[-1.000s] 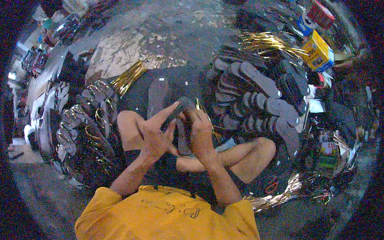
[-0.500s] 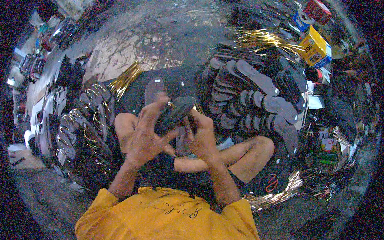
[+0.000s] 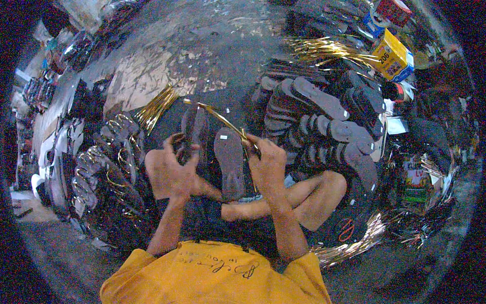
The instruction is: The person sits on the floor and attaches a gold ribbon to the sole of a brown slipper. They repeatedly wrap the ribbon around the slipper's heel area and secure it by hand.
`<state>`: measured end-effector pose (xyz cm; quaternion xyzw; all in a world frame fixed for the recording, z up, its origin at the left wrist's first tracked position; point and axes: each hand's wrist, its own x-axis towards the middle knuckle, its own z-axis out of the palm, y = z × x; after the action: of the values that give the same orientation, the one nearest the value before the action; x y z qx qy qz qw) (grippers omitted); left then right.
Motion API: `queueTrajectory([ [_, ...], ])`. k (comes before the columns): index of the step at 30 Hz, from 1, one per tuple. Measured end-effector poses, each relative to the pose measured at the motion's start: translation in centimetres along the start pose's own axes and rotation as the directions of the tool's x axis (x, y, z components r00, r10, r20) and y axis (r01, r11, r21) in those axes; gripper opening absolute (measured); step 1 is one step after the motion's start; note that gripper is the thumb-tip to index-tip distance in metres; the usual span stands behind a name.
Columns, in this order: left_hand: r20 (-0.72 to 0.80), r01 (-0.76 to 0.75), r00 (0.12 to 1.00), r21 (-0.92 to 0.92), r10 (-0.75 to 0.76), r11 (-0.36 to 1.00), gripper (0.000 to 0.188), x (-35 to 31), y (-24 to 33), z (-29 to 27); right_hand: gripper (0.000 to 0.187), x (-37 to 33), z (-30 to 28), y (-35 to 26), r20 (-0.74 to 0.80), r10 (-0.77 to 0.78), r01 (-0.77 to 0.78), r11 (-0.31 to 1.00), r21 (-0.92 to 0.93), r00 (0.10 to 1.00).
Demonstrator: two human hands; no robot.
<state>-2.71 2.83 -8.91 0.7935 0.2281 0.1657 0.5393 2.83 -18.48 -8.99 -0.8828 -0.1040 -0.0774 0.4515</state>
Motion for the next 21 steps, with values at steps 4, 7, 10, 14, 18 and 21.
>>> queueTrajectory([
  [4, 0.304, 0.252, 0.949, -0.573, -0.083, 0.780, 0.045, -1.9, 2.2, 0.4, 0.021, -1.2, 2.2, -0.1, -0.064, -0.066, 0.071, 0.994, 0.080, 0.996],
  [7, 0.224, 0.129, 0.974, -0.451, -0.028, 0.883, 0.034, -2.5, 3.1, 1.6, 0.014, -0.1, 3.3, 0.1, 0.008, 0.094, -0.092, 0.948, 0.306, 0.996],
  [10, 0.219, 0.237, 0.964, -0.439, -0.153, 0.867, 0.036, -2.6, 3.6, 1.8, 0.014, 0.4, 1.7, -3.2, 0.113, 0.226, -0.251, 0.815, 0.522, 0.968],
  [14, 0.227, 0.277, 0.958, -0.588, -0.173, 0.760, 0.052, -2.8, 2.6, 2.7, 0.011, -0.3, 2.8, -4.1, -0.002, 0.227, -0.195, 0.839, 0.508, 0.974],
  [18, 0.134, 0.129, 0.989, -0.504, -0.071, 0.854, 0.039, -3.6, 3.8, 3.3, 0.008, -1.0, 3.4, -4.6, -0.079, 0.281, -0.209, 0.848, 0.488, 0.956],
  [21, 0.117, 0.038, 0.993, -0.476, 0.021, 0.878, 0.038, -3.9, 3.4, 3.8, 0.012, -1.3, 4.5, -4.6, -0.128, 0.311, -0.198, 0.820, 0.536, 0.942],
])
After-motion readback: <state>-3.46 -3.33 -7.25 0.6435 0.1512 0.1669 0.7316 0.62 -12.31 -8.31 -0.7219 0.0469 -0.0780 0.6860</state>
